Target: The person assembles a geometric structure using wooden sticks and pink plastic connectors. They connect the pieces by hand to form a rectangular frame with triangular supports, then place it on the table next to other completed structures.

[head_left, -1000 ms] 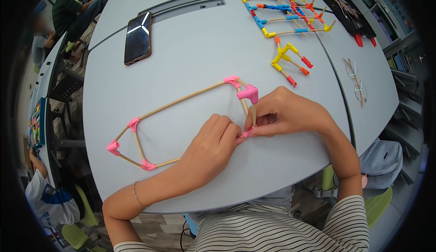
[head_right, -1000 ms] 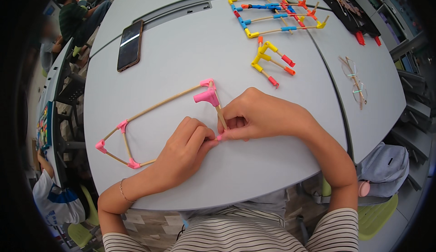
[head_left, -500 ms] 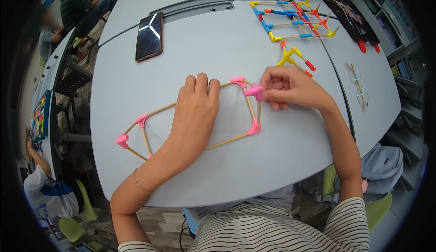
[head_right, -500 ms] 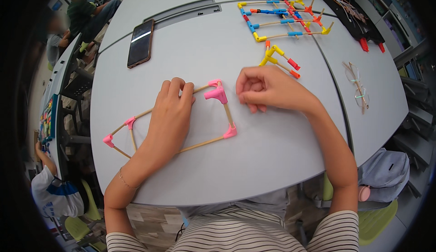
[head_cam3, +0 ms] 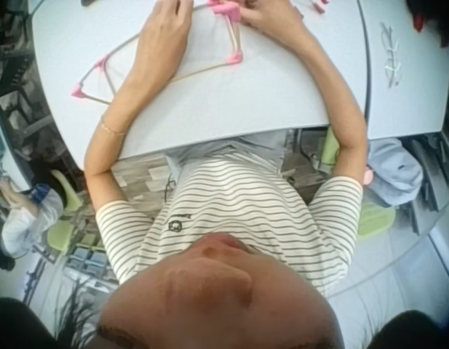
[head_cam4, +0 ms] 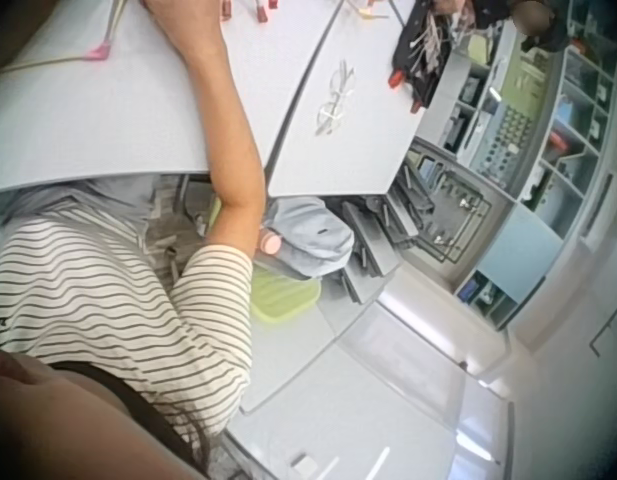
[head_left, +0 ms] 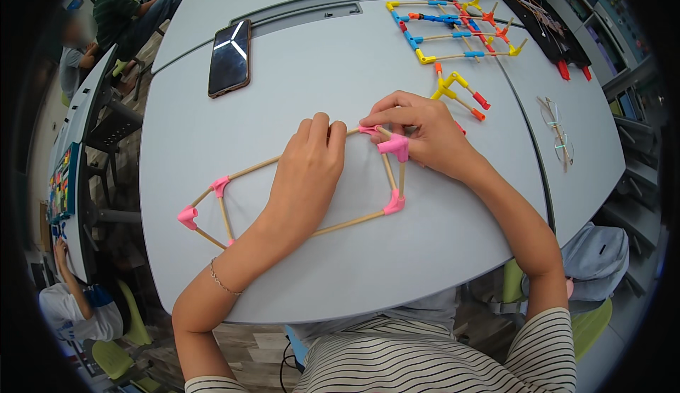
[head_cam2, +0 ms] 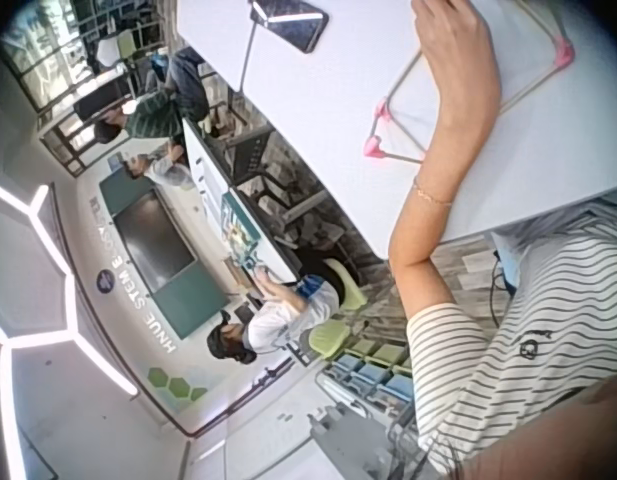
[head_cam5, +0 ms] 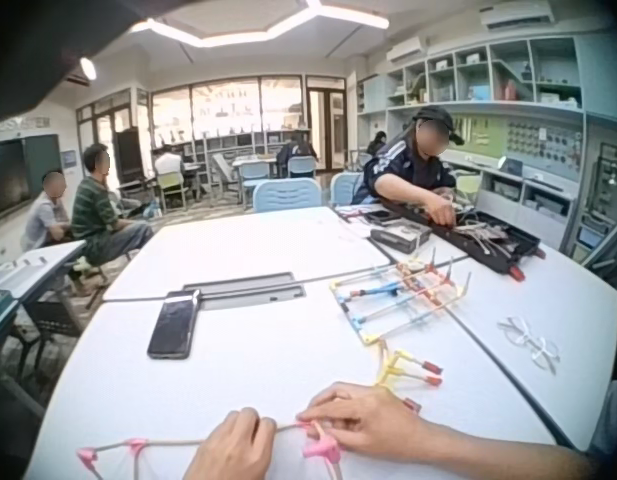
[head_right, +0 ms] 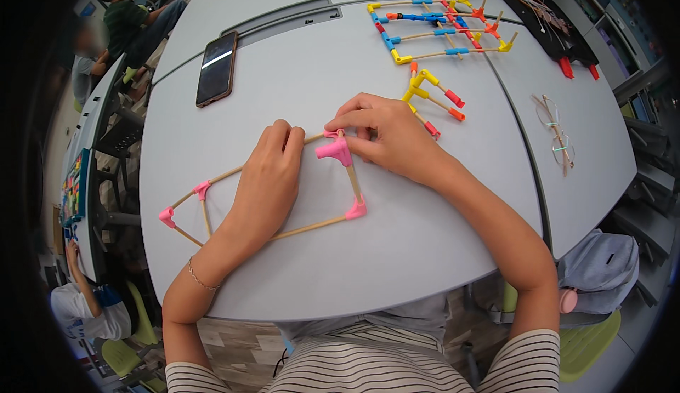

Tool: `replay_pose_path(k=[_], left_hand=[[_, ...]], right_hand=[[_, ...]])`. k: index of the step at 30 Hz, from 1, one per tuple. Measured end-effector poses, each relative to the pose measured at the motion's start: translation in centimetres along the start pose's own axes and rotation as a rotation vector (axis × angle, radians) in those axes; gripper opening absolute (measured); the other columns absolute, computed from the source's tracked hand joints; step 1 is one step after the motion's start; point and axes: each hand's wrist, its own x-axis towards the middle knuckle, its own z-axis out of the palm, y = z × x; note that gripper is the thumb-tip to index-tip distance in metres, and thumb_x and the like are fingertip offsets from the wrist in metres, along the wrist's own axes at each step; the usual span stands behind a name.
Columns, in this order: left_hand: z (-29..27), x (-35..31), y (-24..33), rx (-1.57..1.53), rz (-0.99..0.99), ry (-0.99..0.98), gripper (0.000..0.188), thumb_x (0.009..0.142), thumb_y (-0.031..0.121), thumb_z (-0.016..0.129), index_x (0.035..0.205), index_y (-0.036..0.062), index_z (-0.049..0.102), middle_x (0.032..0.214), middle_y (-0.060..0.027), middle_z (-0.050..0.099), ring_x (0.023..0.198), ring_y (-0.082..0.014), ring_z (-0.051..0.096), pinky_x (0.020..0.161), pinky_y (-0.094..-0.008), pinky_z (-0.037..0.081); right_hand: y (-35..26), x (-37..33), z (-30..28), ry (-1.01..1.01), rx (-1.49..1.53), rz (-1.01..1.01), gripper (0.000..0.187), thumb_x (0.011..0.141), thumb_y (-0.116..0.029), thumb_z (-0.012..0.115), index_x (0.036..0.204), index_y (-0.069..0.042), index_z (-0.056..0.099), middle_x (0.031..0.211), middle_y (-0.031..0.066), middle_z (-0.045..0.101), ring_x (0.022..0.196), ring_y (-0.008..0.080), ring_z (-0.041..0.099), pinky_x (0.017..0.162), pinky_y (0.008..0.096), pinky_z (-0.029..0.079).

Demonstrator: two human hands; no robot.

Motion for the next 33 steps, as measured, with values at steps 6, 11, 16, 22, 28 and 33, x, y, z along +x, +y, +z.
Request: replay_pose_path(k=[6, 11, 16, 22, 28, 33], left_hand=[[0.5, 0.4, 0.0, -0.097, 0.049, 0.064, 0.023, 0.076, -0.013, 0.056, 0.096, -0.0048, 0.052, 0.094, -0.0153, 0.050, 0.088, -0.0302, 0.056, 0.075, -0.0400, 0.050], [0.5, 0.2, -0.3, -0.097, 0.042, 0.046, 0.019, 0.081, -0.009, 0.059, 0.099, -0.0046, 0.053, 0.096, -0.0151, 0.052, 0.088, -0.0303, 0.057, 0.073, -0.0393, 0.050], [-4.8, -2.0, 1.7, -0.177, 0.021, 0.114, 0.023, 0.088, -0.003, 0.062, 0.111, -0.0039, 0.057, 0.107, -0.0149, 0.057, 0.093, -0.0309, 0.059, 0.073, -0.0365, 0.051], [-9.8, -11.3, -3.6, -0.440, -0.115, 0.728, 0.044, 0.101, 0.026, 0.045, 0.132, -0.0048, 0.043, 0.129, -0.0202, 0.051, 0.123, -0.0295, 0.049, 0.109, -0.0450, 0.034], [-4.5, -12.0, -7.6, -1.190, -0.667, 0.716, 0.052, 0.104, 0.034, 0.036, 0.139, -0.0044, 0.038, 0.140, -0.0220, 0.043, 0.137, -0.0304, 0.040, 0.119, -0.0446, 0.026], [-2.6, -8.9, -6.3, -1.285, -0.618, 0.517, 0.082, 0.096, 0.061, 0.045, 0.140, -0.0076, 0.037, 0.145, -0.0213, 0.038, 0.142, -0.0288, 0.033, 0.122, -0.0375, 0.023]], right_hand=[[0.4, -0.1, 0.5, 0.007, 0.071, -0.050, 0.021, 0.086, 0.000, 0.063, 0.102, -0.006, 0.075, 0.096, 0.0047, 0.065, 0.055, 0.0071, 0.058, 0.048, 0.0215, 0.046], [-0.5, -0.2, 0.3, -0.014, 0.086, 0.024, 0.023, 0.086, -0.001, 0.063, 0.105, -0.005, 0.074, 0.093, 0.0043, 0.064, 0.054, 0.0073, 0.057, 0.044, 0.0214, 0.045], [-1.1, -0.9, -1.5, -0.074, 0.116, 0.066, 0.031, 0.086, 0.002, 0.059, 0.115, -0.002, 0.069, 0.100, 0.0062, 0.064, 0.073, 0.0096, 0.062, 0.060, 0.0231, 0.051], [-1.0, -1.6, -0.9, 0.090, 0.557, 0.136, 0.035, 0.096, -0.009, 0.047, 0.128, 0.004, 0.057, 0.122, 0.0139, 0.061, 0.116, 0.0200, 0.057, 0.103, 0.0336, 0.045], [-2.4, -1.4, 3.2, 0.336, 1.020, 0.202, 0.046, 0.105, -0.022, 0.036, 0.137, 0.011, 0.040, 0.139, 0.0226, 0.049, 0.132, 0.0284, 0.047, 0.115, 0.0378, 0.035], [-3.6, -1.3, 4.2, 0.424, 0.986, 0.250, 0.049, 0.104, -0.024, 0.035, 0.139, 0.010, 0.038, 0.146, 0.0207, 0.042, 0.140, 0.0268, 0.038, 0.119, 0.0363, 0.027]])
